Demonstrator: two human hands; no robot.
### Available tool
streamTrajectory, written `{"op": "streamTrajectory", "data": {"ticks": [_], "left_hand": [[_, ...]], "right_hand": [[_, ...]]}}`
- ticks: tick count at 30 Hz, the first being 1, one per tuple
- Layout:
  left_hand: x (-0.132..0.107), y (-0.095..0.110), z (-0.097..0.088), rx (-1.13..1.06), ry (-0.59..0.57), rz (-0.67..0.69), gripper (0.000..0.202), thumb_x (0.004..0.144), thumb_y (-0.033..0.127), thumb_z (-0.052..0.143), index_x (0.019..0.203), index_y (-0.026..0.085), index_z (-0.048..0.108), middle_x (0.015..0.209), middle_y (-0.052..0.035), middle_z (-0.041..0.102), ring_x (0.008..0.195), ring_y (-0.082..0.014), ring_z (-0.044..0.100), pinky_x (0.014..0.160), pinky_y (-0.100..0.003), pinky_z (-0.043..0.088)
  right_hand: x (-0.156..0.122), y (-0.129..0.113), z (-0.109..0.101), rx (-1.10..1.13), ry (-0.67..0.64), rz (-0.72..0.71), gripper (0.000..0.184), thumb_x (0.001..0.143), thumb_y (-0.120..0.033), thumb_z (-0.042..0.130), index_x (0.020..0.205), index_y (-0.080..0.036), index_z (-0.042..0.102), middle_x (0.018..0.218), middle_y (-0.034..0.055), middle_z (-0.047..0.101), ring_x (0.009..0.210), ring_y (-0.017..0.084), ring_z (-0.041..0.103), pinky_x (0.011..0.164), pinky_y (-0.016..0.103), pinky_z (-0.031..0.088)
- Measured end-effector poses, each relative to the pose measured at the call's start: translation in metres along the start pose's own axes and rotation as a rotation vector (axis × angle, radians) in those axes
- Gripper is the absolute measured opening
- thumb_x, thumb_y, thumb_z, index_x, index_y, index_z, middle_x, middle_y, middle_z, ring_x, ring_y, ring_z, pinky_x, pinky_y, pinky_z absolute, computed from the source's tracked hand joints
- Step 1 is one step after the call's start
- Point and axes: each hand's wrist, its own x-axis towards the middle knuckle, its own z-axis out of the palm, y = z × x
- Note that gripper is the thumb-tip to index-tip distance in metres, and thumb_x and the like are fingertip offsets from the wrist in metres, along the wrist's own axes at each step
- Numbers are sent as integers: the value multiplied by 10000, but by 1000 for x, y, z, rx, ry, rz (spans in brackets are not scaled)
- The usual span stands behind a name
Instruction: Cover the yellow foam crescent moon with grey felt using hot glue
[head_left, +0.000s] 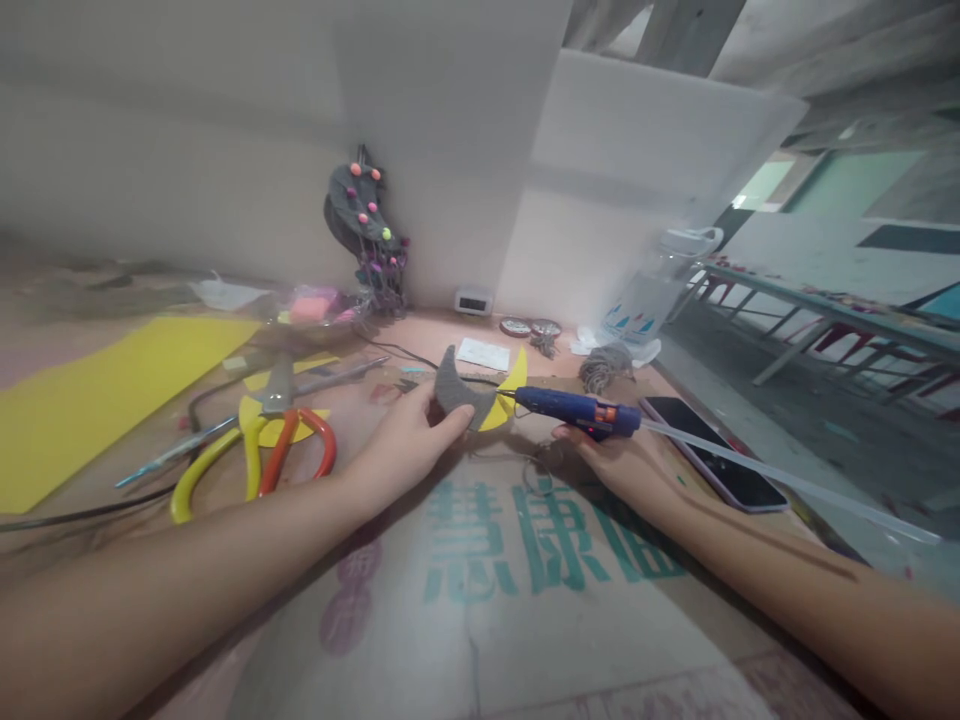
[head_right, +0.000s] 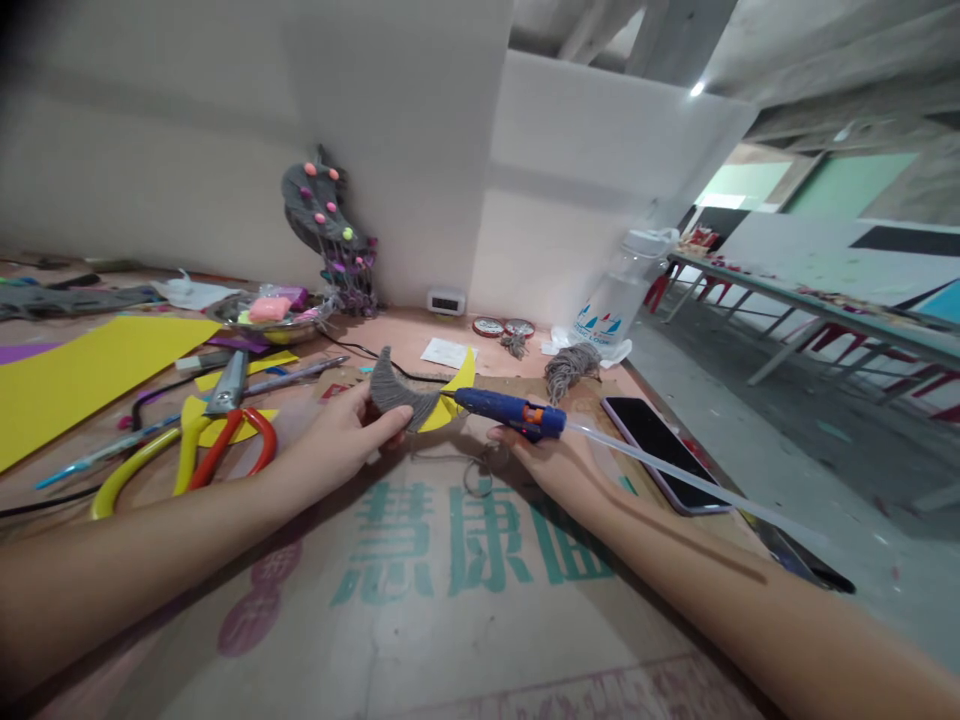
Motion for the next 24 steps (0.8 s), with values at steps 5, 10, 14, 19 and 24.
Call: {"op": "streamTrajectory", "data": {"ticks": [5, 10, 14, 19, 24], "left_hand": [[-1, 1, -1, 19, -12, -6, 274, 851, 405, 555, 1009, 186, 604, 652, 26, 622, 555, -151, 529, 537, -252, 379], [-1, 0, -2, 36, 12, -23, 288, 831, 432, 569, 975, 186, 612, 664, 11, 637, 575, -165, 550, 532, -257, 382], [0, 2, -1, 12, 22, -25, 276, 814, 412, 585, 963, 183, 619, 666, 4, 643, 594, -171, 564, 538, -259, 395], [0, 4, 1, -35, 44, -34, 254, 777, 377, 614, 931, 176, 629, 668, -10, 651, 619, -184, 577, 546, -262, 405], [-1, 3, 1, -23, 24, -25, 242, 779, 386, 611, 903, 179, 632, 659, -5, 648, 600, -178, 566, 539, -262, 397]], "right_hand": [[0, -1, 0, -20, -48, 43, 294, 695, -512, 616, 756, -225, 633, 705, 29, 683, 663, 245, 637, 619, 342, 492], [0, 2, 0, -1, -76, 13, 242, 721, -467, 618, 706, -226, 600, 667, 23, 660, 635, 233, 624, 605, 337, 489], [1, 6, 1, 8, -96, 12, 255, 724, -480, 608, 713, -228, 574, 672, 27, 657, 633, 234, 620, 614, 342, 495], [2, 11, 3, 5, -112, -9, 266, 749, -491, 585, 733, -226, 577, 702, 30, 664, 662, 232, 621, 625, 331, 497], [1, 12, 3, -45, -95, -29, 283, 769, -502, 576, 736, -222, 602, 678, 25, 649, 626, 219, 606, 584, 319, 478]]}}
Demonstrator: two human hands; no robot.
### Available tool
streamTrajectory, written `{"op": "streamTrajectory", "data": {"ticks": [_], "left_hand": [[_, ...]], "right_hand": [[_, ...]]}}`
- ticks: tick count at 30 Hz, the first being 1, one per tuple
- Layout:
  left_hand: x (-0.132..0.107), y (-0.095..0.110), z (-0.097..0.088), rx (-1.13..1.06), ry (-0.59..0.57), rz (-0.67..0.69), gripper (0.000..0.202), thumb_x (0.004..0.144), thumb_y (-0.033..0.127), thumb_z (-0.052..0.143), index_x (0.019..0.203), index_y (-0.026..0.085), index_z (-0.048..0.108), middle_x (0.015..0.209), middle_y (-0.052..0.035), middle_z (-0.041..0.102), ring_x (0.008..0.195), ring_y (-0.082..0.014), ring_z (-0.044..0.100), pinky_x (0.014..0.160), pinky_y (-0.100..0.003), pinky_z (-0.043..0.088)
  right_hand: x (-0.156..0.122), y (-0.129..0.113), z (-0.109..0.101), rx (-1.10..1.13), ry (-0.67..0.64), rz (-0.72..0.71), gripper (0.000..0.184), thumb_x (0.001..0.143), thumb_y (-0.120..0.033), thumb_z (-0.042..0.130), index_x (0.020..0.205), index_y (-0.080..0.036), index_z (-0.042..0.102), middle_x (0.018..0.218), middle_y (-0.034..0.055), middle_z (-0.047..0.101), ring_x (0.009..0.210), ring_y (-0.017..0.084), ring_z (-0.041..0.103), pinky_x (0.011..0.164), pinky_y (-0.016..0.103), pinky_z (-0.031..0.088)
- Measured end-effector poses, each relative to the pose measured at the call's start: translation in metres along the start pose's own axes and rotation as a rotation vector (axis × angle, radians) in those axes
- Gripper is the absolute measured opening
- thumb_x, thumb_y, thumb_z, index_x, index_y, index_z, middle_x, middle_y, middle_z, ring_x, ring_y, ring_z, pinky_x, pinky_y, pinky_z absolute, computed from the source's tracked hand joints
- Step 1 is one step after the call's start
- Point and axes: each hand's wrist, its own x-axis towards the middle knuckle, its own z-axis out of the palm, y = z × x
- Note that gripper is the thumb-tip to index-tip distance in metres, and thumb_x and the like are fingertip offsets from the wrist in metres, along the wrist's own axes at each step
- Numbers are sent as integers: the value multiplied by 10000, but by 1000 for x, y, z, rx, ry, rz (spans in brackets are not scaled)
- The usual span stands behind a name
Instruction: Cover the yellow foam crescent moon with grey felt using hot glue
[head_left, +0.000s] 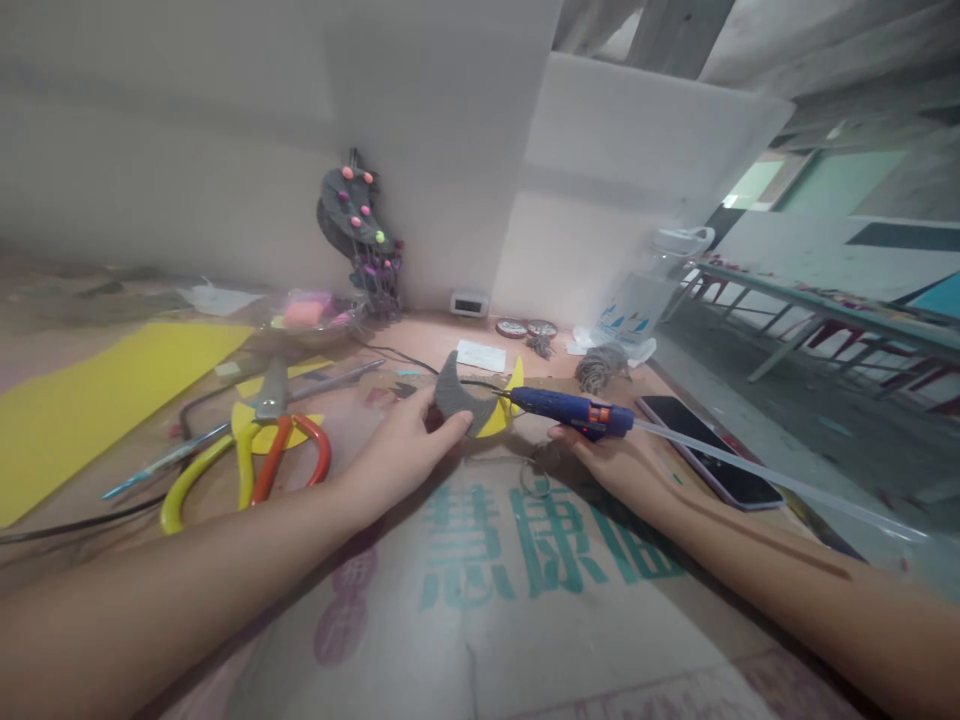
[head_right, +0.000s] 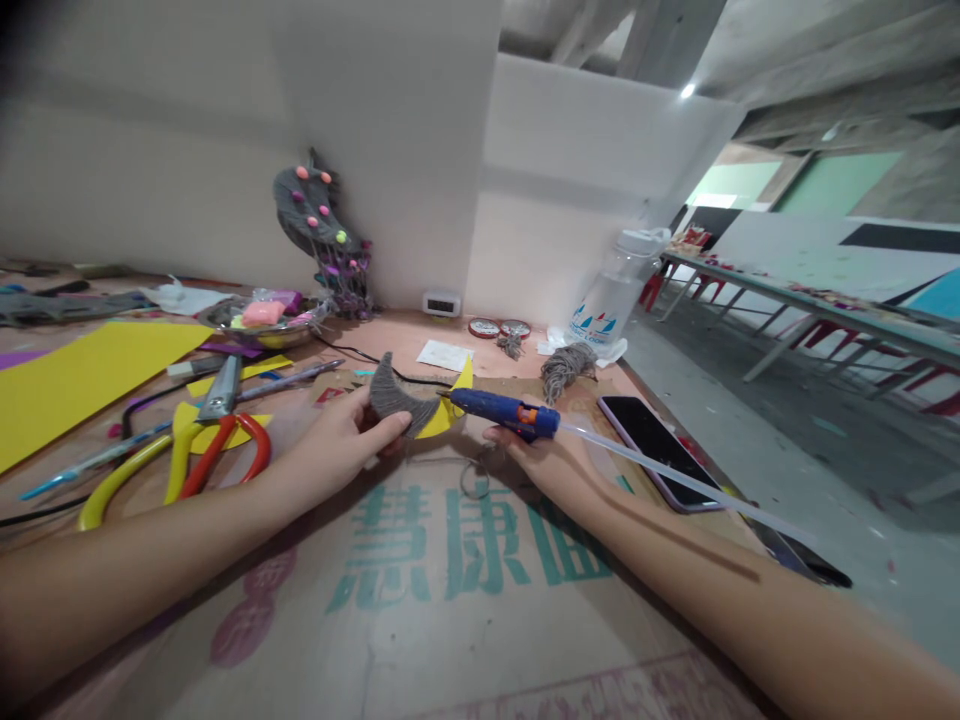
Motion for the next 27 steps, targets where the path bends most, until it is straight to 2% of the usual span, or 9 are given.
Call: {"op": "streamTrajectory", "data": {"ticks": [6, 9, 14, 17, 20, 23, 27], "left_hand": [[1, 1, -2, 22, 13, -36, 232, 799, 401, 578, 825, 172, 602, 643, 5, 629, 554, -153, 528, 515, -248, 358], [0, 3, -2, 14, -11, -44, 213, 820, 393, 557, 821, 182, 584, 631, 23, 611, 536, -142, 506, 500, -242, 332], [0, 3, -1, 4, -17, -62, 205, 826, 391, 559, 794, 188, 552, 619, 32, 598, 546, -138, 511, 498, -237, 333], [2, 0, 0, -44, 11, -69, 225, 820, 407, 567, 784, 186, 547, 615, 31, 592, 547, -138, 519, 501, -239, 339], [4, -2, 0, -138, 32, -97, 255, 811, 434, 580, 778, 186, 528, 630, 30, 593, 559, -138, 537, 513, -238, 363], [5, -2, 0, -159, 25, -108, 253, 810, 431, 582, 772, 188, 523, 611, 37, 581, 548, -134, 530, 507, -235, 361], [4, 0, 1, -82, -22, -78, 200, 817, 379, 569, 782, 183, 550, 590, 38, 580, 535, -131, 515, 496, -233, 343]], "right_hand": [[-2, -10, -5, -15, 27, 24, 277, 748, -497, 593, 750, -220, 603, 680, 35, 665, 614, 225, 614, 571, 324, 473], [-2, -7, -4, 3, 13, -5, 278, 756, -497, 585, 714, -222, 583, 636, 20, 648, 583, 210, 602, 541, 308, 462], [0, 0, -2, 15, 6, -39, 276, 766, -492, 590, 775, -217, 615, 640, 8, 645, 574, 195, 593, 537, 298, 466], [-1, -1, -3, 78, -68, -36, 235, 773, -453, 597, 778, -220, 619, 659, 7, 648, 593, 191, 594, 549, 296, 476], [-4, -2, -4, 188, -138, -74, 192, 773, -412, 607, 819, -226, 622, 759, 14, 675, 667, 194, 609, 612, 300, 502], [-5, 4, -6, 282, -69, -119, 243, 788, -448, 607, 855, -214, 604, 770, 18, 661, 685, 190, 599, 658, 312, 501], [6, 13, -12, 457, 55, -114, 357, 878, -517, 504, 832, -176, 599, 746, 23, 629, 653, 151, 557, 638, 282, 465]]}}
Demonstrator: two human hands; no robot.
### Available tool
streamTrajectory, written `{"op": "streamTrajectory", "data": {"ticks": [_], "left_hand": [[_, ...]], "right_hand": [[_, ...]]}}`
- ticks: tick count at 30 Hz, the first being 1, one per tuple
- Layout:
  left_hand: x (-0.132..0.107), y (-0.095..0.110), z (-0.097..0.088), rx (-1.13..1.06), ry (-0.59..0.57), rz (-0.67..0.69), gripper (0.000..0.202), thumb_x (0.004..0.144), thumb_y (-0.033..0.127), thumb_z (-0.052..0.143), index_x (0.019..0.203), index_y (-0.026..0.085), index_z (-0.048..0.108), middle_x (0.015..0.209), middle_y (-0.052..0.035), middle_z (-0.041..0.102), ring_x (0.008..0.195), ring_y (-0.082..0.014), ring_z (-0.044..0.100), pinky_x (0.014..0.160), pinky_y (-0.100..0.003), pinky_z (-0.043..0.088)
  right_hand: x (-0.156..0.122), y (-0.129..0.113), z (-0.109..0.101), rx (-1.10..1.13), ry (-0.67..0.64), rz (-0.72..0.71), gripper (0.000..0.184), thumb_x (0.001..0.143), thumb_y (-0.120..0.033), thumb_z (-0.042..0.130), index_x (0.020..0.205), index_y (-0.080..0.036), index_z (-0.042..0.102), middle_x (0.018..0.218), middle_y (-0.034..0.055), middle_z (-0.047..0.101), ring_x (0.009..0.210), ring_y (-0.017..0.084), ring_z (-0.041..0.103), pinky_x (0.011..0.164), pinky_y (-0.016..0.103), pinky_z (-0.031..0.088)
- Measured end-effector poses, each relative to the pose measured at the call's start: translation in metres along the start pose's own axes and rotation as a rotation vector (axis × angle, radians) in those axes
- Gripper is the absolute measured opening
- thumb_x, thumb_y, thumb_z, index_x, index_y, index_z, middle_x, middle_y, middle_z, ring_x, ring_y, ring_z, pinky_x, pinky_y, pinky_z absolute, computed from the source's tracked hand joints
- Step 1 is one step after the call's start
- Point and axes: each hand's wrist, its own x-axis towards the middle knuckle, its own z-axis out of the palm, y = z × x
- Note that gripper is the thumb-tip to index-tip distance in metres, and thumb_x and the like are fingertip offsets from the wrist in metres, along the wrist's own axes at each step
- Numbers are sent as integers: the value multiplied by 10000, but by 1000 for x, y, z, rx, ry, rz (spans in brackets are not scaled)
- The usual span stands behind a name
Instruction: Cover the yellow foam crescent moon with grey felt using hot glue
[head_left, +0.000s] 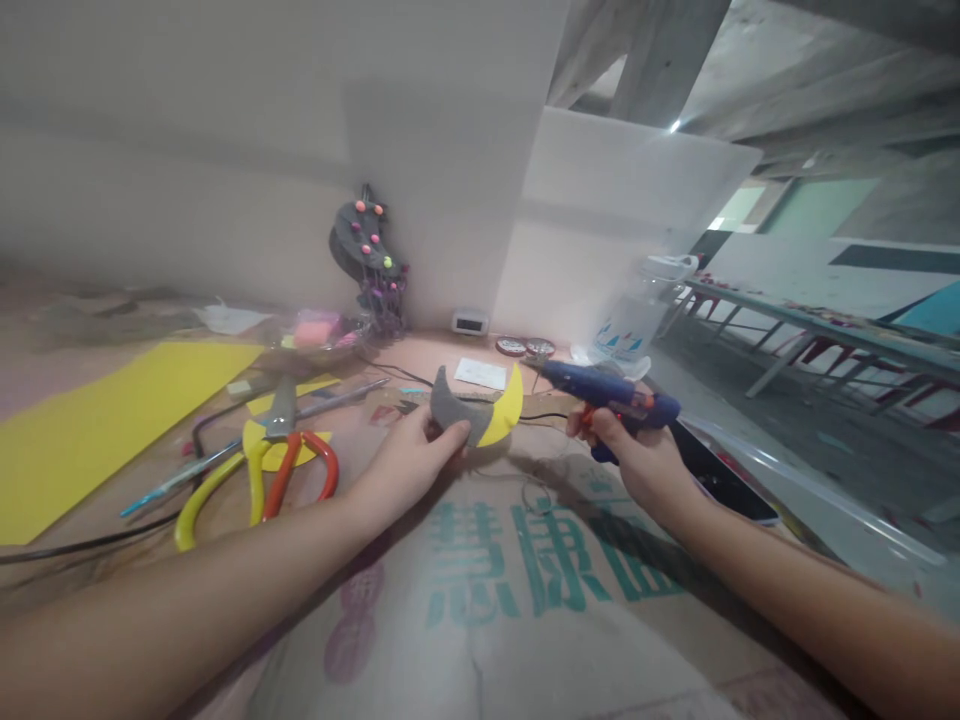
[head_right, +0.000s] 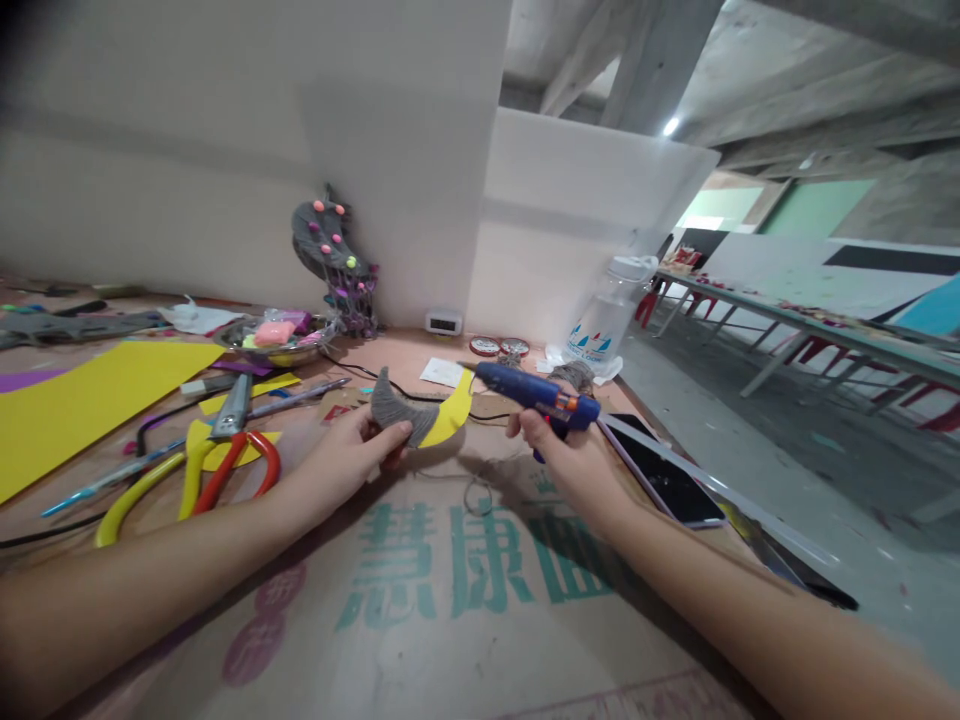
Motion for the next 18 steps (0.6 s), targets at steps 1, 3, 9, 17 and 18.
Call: {"op": "streamTrajectory", "data": {"ticks": [1, 3, 9, 17, 18], "left_hand": [[0, 0, 0, 6, -11, 5, 193, 816, 372, 566, 783, 182, 553, 595, 35, 587, 539, -134, 522, 499, -234, 348], [0, 0, 1, 0, -26, 11, 188, 810, 366, 564, 770, 183, 546, 597, 29, 597, 546, -142, 540, 512, -242, 366], [1, 0, 2, -10, -29, 14, 181, 809, 361, 565, 771, 186, 545, 594, 31, 599, 558, -150, 559, 541, -255, 393], [1, 3, 1, 2, -30, -21, 184, 836, 365, 549, 820, 182, 551, 588, 49, 578, 535, -127, 519, 500, -236, 343], [1, 2, 1, -6, -30, -30, 192, 839, 373, 547, 822, 182, 549, 588, 50, 577, 529, -124, 511, 493, -234, 336]], "right_hand": [[6, 1, -2, 15, 9, 10, 396, 887, -534, 482, 821, -166, 614, 745, 28, 626, 653, 146, 552, 633, 274, 458], [22, 1, -5, -22, 8, 43, 467, 882, -568, 458, 825, -149, 656, 732, 39, 623, 656, 146, 550, 615, 266, 445], [92, 18, 18, -218, -7, 181, 409, 789, -475, 617, 945, -106, 697, 855, 101, 700, 798, 209, 624, 675, 281, 467], [140, 54, 73, -293, -119, 258, 242, 759, -372, 683, 787, -131, 678, 691, 101, 690, 645, 227, 644, 618, 312, 490], [140, 56, 76, -300, -138, 258, 254, 759, -391, 682, 781, -138, 676, 666, 95, 683, 617, 227, 640, 601, 314, 490]]}}
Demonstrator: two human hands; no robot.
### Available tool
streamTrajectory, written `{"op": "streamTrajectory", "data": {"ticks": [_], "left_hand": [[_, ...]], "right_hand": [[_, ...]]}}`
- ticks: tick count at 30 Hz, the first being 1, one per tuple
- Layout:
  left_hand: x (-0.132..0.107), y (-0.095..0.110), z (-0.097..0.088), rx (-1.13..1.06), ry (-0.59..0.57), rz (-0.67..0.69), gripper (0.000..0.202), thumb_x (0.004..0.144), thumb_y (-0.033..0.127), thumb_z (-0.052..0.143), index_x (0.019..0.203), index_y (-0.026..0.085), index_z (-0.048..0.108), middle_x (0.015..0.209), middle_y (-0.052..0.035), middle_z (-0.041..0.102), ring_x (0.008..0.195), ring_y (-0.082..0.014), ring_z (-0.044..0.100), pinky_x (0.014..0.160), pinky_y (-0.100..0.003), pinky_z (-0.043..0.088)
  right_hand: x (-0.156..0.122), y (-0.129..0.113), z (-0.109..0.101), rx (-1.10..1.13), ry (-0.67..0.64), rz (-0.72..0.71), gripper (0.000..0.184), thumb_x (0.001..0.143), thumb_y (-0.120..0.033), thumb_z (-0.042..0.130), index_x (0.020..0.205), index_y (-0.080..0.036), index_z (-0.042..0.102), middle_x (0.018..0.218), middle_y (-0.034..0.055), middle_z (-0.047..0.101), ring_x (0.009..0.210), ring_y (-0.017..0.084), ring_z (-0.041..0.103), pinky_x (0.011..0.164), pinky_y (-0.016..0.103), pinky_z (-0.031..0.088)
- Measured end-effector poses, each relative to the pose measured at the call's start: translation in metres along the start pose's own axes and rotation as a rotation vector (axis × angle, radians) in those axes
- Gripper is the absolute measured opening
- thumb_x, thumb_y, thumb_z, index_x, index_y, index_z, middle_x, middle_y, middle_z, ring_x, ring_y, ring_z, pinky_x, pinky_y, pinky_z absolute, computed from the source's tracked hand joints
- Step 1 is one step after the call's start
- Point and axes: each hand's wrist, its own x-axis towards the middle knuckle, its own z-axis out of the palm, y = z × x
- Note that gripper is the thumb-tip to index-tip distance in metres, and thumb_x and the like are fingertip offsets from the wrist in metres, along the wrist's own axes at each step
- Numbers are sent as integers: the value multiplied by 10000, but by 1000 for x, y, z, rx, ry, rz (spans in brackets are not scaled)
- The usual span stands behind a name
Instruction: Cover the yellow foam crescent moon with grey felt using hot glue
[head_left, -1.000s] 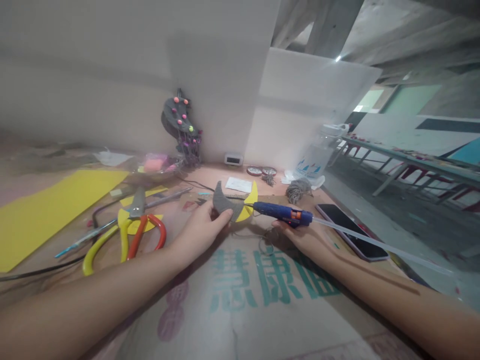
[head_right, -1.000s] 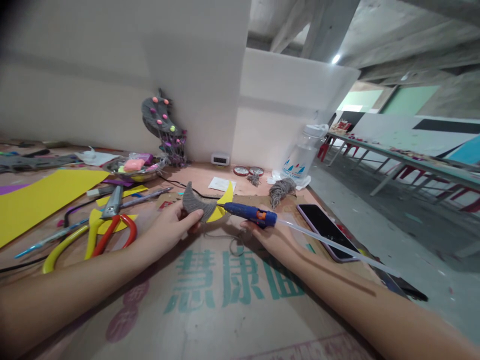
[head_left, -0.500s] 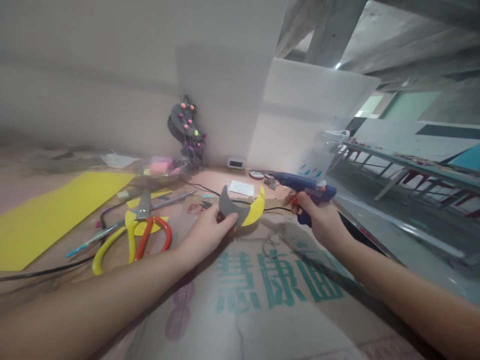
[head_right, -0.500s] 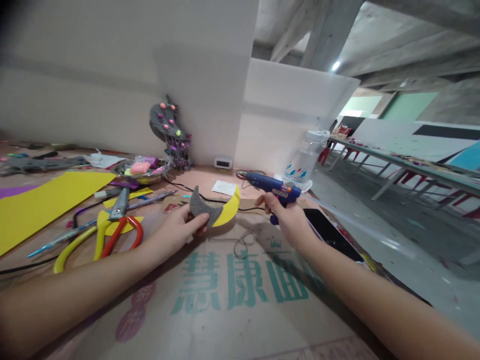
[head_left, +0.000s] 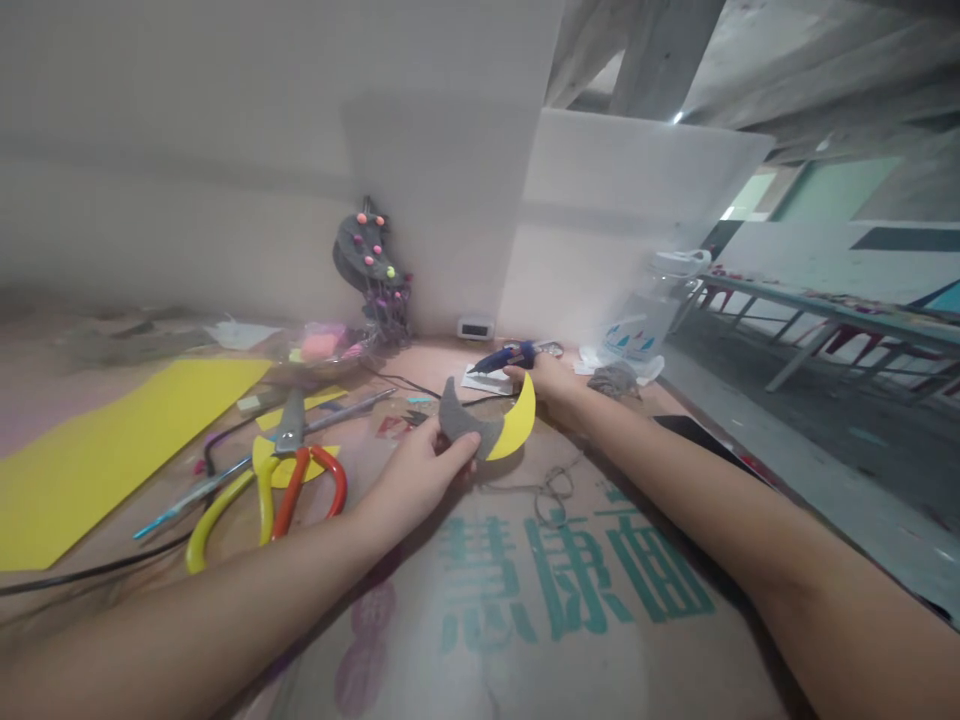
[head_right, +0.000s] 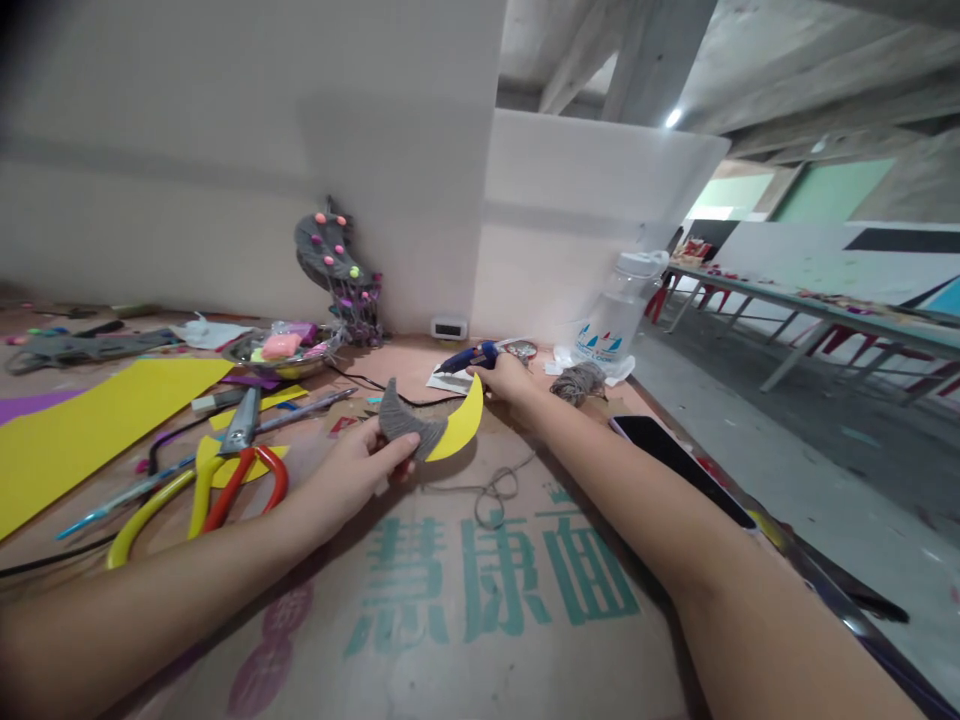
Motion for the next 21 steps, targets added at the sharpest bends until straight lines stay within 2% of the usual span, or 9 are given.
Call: {"op": "streamTrajectory", "data": {"ticks": [2, 6, 10, 12, 15, 21], "left_hand": [[1, -2, 0, -15, 2, -4, 207, 839, 386, 553, 814, 180, 547, 591, 48, 581, 525, -122, 505, 490, -233, 333], [2, -5, 0, -41, 11, 9, 226, 834, 400, 562, 798, 177, 547, 603, 38, 594, 540, -126, 520, 509, -234, 359], [0, -1, 1, -6, -5, 19, 194, 838, 367, 553, 807, 176, 555, 597, 38, 593, 551, -129, 533, 511, -230, 362], [-2, 2, 2, 35, -34, 23, 177, 833, 350, 554, 787, 179, 554, 599, 37, 599, 556, -133, 543, 510, -231, 360], [-5, 5, 3, 93, -72, 25, 171, 822, 343, 566, 771, 180, 555, 612, 31, 615, 575, -142, 559, 521, -234, 370], [-6, 3, 3, 83, -84, 46, 166, 829, 344, 555, 777, 186, 545, 597, 41, 594, 573, -140, 540, 529, -235, 369]], "right_hand": [[0, 4, 1, -16, -23, -28, 281, 773, -422, 666, 833, -147, 677, 684, 90, 690, 608, 221, 639, 595, 313, 493], [-8, 13, -8, -77, -41, -162, 336, 790, -386, 662, 1013, -136, 650, 887, 100, 717, 747, 202, 650, 683, 295, 493], [-27, 18, -21, -204, 57, -310, 382, 856, -364, 584, 1130, -99, 592, 1078, 152, 667, 936, 227, 607, 802, 335, 460], [-37, 16, -24, -283, 80, -397, 299, 881, -330, 544, 1065, -109, 624, 1067, 148, 659, 970, 233, 580, 849, 355, 432], [-45, 7, -20, -405, 13, -549, 172, 855, -268, 573, 914, -147, 681, 1005, 113, 668, 985, 222, 565, 884, 330, 407], [-34, -18, 5, -637, -153, -736, 188, 845, -255, 580, 924, -134, 701, 897, 123, 676, 844, 211, 602, 749, 294, 424]]}}
